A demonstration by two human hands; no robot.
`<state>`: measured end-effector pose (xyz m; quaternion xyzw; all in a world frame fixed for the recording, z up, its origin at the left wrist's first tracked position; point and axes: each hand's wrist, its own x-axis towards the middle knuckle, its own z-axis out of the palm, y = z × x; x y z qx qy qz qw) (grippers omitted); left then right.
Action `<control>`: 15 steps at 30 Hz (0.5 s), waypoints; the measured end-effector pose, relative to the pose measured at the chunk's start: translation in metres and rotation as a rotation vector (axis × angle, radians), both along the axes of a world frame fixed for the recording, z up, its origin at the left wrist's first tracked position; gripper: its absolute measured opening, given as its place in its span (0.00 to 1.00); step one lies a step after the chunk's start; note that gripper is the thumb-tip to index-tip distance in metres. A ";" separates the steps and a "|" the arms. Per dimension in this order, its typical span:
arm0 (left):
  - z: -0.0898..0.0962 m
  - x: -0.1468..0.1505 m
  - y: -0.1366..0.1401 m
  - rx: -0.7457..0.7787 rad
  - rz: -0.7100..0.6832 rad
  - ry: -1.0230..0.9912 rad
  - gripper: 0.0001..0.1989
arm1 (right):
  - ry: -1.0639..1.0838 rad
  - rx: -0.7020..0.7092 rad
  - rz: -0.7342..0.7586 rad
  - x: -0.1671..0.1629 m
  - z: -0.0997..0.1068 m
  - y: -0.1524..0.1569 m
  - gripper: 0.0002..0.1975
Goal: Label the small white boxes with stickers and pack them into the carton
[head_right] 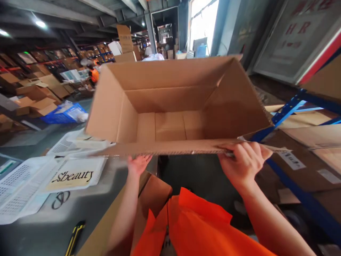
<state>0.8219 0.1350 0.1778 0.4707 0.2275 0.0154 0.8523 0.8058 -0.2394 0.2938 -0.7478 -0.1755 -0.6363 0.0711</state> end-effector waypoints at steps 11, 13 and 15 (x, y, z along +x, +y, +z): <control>-0.038 -0.077 0.052 0.108 0.211 0.089 0.21 | 0.536 0.346 -0.546 0.017 -0.121 -0.106 0.21; -0.048 -0.108 0.075 0.264 0.324 0.141 0.18 | 0.560 0.364 -0.582 0.013 -0.134 -0.111 0.21; -0.052 -0.135 0.101 0.395 0.377 0.303 0.20 | 0.567 0.336 -0.590 0.010 -0.141 -0.111 0.20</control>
